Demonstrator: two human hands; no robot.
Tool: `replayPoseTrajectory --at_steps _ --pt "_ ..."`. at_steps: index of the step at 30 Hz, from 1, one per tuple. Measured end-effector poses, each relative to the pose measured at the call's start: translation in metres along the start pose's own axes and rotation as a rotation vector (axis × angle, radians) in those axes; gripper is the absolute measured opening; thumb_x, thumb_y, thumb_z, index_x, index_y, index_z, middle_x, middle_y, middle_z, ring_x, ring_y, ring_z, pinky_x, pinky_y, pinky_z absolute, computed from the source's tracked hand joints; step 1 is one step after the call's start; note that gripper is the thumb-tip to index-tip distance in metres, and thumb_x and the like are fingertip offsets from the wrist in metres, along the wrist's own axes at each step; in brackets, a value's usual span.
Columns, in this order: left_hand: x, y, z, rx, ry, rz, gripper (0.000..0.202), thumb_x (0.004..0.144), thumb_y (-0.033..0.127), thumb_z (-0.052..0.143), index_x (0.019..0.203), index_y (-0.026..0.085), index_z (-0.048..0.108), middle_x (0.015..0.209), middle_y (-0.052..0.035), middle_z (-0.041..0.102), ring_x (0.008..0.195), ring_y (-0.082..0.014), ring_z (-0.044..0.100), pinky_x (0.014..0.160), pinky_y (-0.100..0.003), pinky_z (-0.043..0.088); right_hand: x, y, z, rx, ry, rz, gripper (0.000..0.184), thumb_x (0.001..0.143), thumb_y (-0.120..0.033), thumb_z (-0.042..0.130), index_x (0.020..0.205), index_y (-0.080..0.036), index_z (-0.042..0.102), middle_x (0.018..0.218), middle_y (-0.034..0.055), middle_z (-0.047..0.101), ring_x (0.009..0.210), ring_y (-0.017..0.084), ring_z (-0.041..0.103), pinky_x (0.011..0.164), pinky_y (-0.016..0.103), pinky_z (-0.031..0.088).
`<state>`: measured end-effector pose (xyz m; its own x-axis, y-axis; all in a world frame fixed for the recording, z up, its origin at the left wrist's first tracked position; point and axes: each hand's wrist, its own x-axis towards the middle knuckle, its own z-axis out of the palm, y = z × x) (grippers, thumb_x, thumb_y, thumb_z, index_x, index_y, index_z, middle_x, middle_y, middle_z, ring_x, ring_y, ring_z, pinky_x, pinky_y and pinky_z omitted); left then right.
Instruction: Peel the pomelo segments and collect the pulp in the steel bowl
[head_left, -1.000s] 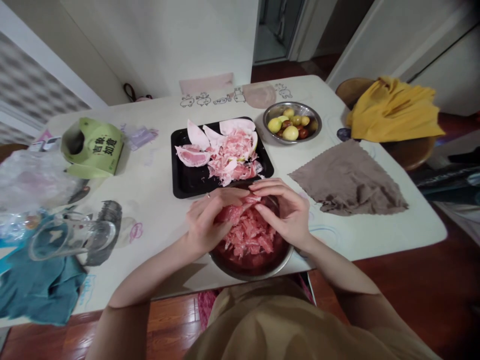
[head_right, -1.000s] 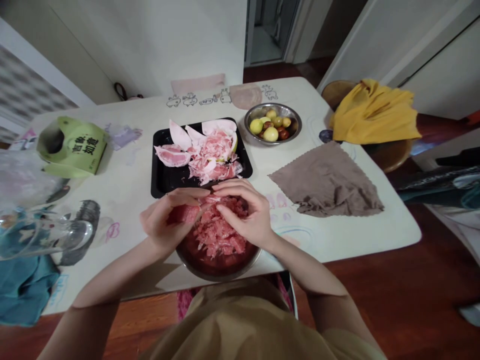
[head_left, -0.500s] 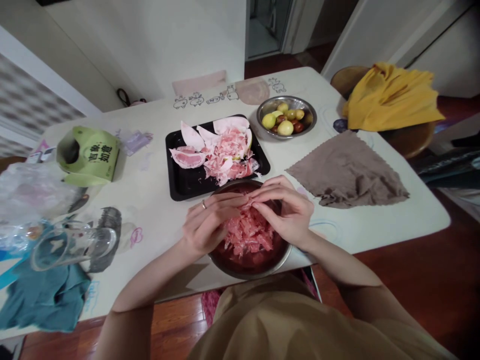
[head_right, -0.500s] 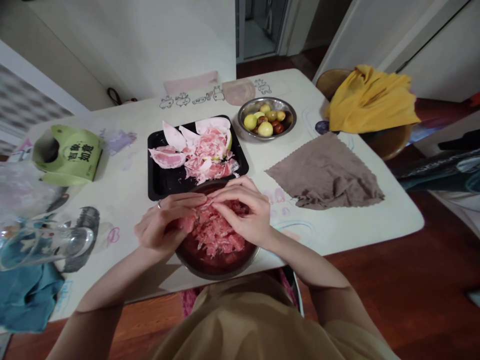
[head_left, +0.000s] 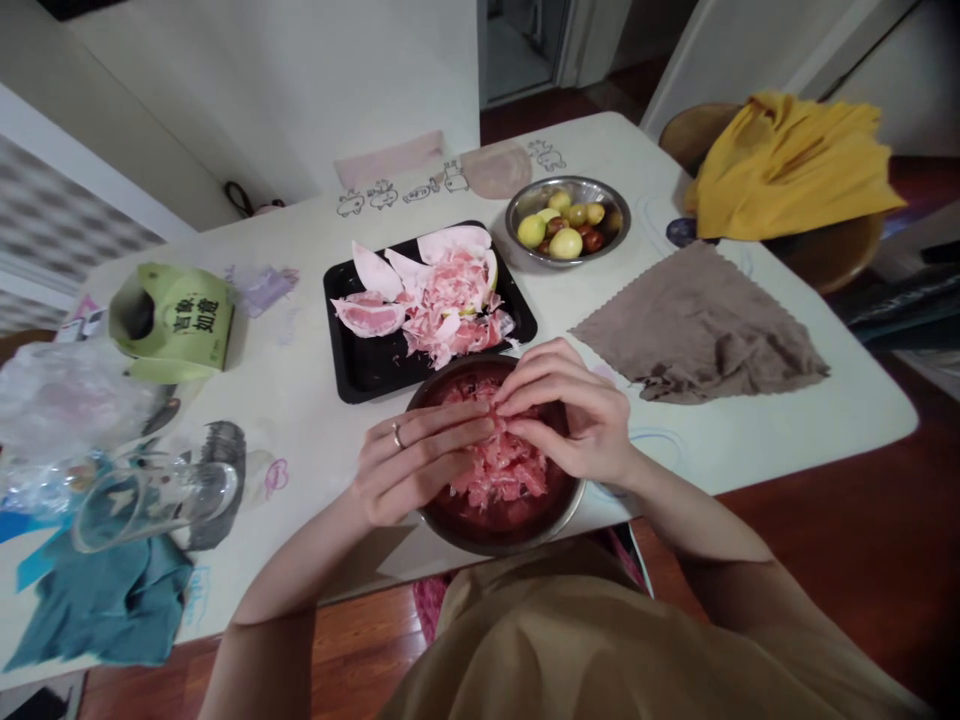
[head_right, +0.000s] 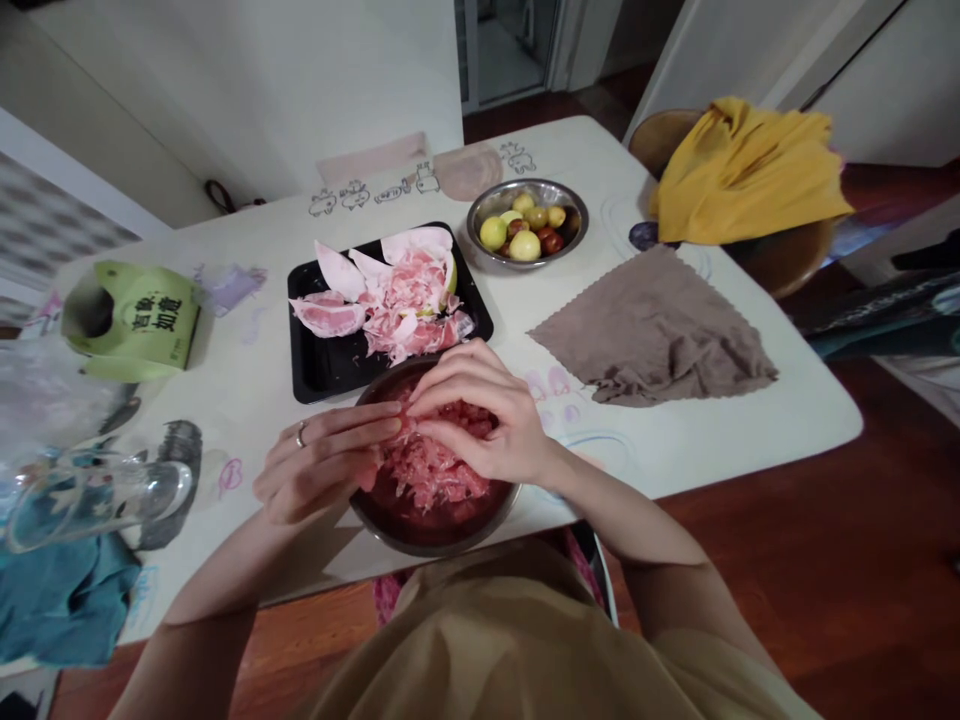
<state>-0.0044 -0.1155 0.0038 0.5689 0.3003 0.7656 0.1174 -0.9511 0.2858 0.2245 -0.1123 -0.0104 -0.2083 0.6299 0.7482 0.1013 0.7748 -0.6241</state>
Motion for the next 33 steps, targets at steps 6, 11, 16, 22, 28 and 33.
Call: replayPoseTrajectory --at_steps 6,11,16,22,28,33 --pt "0.0 -0.013 0.011 -0.275 0.144 -0.078 0.01 0.097 0.019 0.066 0.107 0.016 0.066 0.106 -0.0107 0.08 0.107 -0.028 0.077 0.079 -0.037 0.07 0.003 0.0 -0.004 0.0 -0.067 -0.036 0.007 0.088 -0.017 0.076 0.094 -0.019 0.073 0.092 0.0045 0.074 0.09 0.018 0.066 0.088 0.04 0.051" --pt "-0.001 -0.019 0.017 -0.404 0.168 -0.08 0.014 0.097 0.024 0.067 0.106 0.014 0.067 0.101 -0.0137 0.08 0.102 -0.03 0.078 0.077 -0.039 0.07 0.005 0.001 -0.011 0.01 -0.201 -0.03 0.008 0.094 -0.028 0.07 0.092 -0.02 0.068 0.095 0.0041 0.068 0.095 0.018 0.061 0.091 0.04 0.049" --pt "-0.004 -0.022 0.019 -0.462 0.139 -0.139 0.012 0.097 0.023 0.065 0.107 0.017 0.068 0.102 -0.0118 0.08 0.102 -0.0284 0.078 0.078 -0.039 0.07 0.004 0.003 -0.013 -0.01 -0.253 -0.031 0.008 0.096 -0.022 0.067 0.089 -0.019 0.065 0.095 0.0036 0.064 0.097 0.017 0.058 0.093 0.038 0.048" --pt "-0.003 -0.024 0.018 -0.439 0.116 -0.07 0.009 0.097 0.025 0.065 0.1 0.017 0.069 0.098 -0.0113 0.081 0.098 -0.0278 0.079 0.074 -0.037 0.07 0.001 0.001 -0.011 -0.066 -0.235 -0.081 0.01 0.097 -0.017 0.063 0.088 -0.019 0.066 0.093 0.0038 0.065 0.097 0.017 0.06 0.092 0.036 0.049" --pt "0.0 -0.024 0.018 -0.434 0.1 -0.006 0.009 0.098 0.023 0.063 0.1 0.015 0.067 0.099 -0.0118 0.081 0.097 -0.0273 0.079 0.075 -0.037 0.071 0.004 0.004 -0.013 -0.034 -0.198 -0.094 0.008 0.091 -0.025 0.073 0.091 -0.018 0.069 0.093 0.0039 0.065 0.094 0.017 0.06 0.09 0.036 0.05" --pt "0.002 -0.024 0.018 -0.441 0.1 0.008 0.008 0.099 0.022 0.062 0.097 0.016 0.067 0.097 -0.0106 0.081 0.095 -0.0261 0.08 0.074 -0.036 0.071 0.002 0.006 -0.013 -0.017 -0.26 -0.101 0.006 0.096 -0.02 0.067 0.09 -0.018 0.067 0.095 0.0039 0.065 0.098 0.017 0.059 0.093 0.038 0.049"
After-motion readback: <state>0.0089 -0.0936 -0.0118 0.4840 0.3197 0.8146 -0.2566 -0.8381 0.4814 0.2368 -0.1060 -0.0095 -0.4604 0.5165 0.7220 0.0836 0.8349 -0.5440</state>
